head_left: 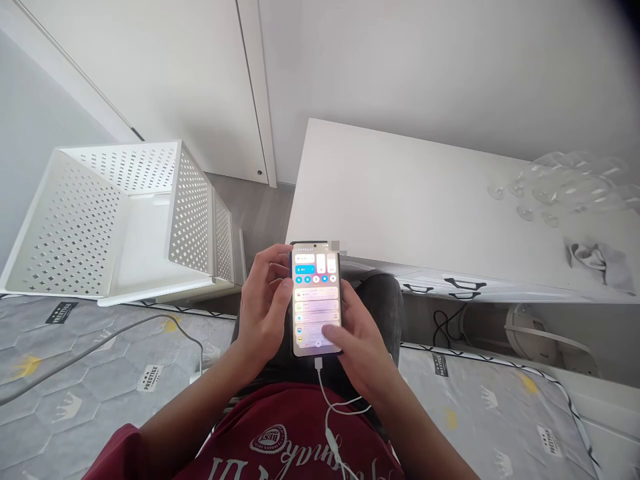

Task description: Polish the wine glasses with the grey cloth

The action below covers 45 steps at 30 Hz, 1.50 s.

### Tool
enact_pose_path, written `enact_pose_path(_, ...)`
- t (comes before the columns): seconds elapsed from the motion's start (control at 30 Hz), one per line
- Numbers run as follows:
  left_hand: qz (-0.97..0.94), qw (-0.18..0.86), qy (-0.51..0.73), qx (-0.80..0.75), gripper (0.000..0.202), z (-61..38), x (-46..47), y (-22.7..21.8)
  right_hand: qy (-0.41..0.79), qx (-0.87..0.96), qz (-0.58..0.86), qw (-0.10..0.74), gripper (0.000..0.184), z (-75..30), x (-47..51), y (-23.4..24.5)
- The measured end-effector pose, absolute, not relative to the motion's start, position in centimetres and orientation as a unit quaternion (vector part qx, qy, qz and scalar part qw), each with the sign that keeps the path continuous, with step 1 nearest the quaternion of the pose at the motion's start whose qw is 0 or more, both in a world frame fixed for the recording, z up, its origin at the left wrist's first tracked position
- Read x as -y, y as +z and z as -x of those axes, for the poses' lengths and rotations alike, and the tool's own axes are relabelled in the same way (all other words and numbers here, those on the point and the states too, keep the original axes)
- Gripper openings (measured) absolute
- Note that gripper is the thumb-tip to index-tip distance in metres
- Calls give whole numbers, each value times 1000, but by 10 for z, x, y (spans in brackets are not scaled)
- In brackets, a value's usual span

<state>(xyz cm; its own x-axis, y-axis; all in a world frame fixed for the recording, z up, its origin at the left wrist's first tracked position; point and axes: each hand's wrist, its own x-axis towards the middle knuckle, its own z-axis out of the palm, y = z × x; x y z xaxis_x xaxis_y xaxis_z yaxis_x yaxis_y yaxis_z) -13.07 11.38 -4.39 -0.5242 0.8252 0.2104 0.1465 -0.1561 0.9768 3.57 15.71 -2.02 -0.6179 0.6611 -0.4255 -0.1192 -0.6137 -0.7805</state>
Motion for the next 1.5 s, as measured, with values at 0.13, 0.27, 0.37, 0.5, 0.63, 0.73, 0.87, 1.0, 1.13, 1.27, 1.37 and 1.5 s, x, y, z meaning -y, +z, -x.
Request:
enact_pose_path(0.13,-401,274,646,-589,33,130,-113,-44,819,412,340,210,84,-39,-157,-21)
enact_pose_path(0.27,-391,274,653,-588,32,129,-112,-43,828,365,364,222,58,-38,-155,-21)
enact_pose_path(0.37,-380,280,660,-584,32,128,-112,-43,838,353,355,217,57,-37,-156,-19)
enact_pose_path(0.5,-372,288,663,-582,31,128,-113,-43,842,359,344,210,62,-37,-157,-18)
enact_pose_path(0.63,-366,287,658,-592,33,128,-112,-44,842,326,373,216,53,-35,-156,-20)
enact_pose_path(0.73,-370,282,657,-593,34,127,-111,-44,818,356,388,231,52,-34,-154,-23)
enact_pose_path(0.87,-379,278,659,-586,35,126,-111,-44,801,401,380,229,55,-37,-152,-23)
enact_pose_path(1.0,-381,281,660,-583,33,125,-111,-42,793,407,391,230,49,-39,-152,-21)
enact_pose_path(1.13,-380,286,661,-580,35,125,-110,-41,789,412,392,232,55,-39,-151,-20)
enact_pose_path(1.27,-385,281,665,-575,35,125,-109,-41,806,367,398,240,50,-39,-149,-20)
enact_pose_path(1.37,-392,276,670,-567,35,125,-109,-41,801,383,393,239,50,-39,-148,-21)
enact_pose_path(1.5,-405,269,674,-557,34,126,-108,-41,793,410,382,238,49,-39,-149,-21)
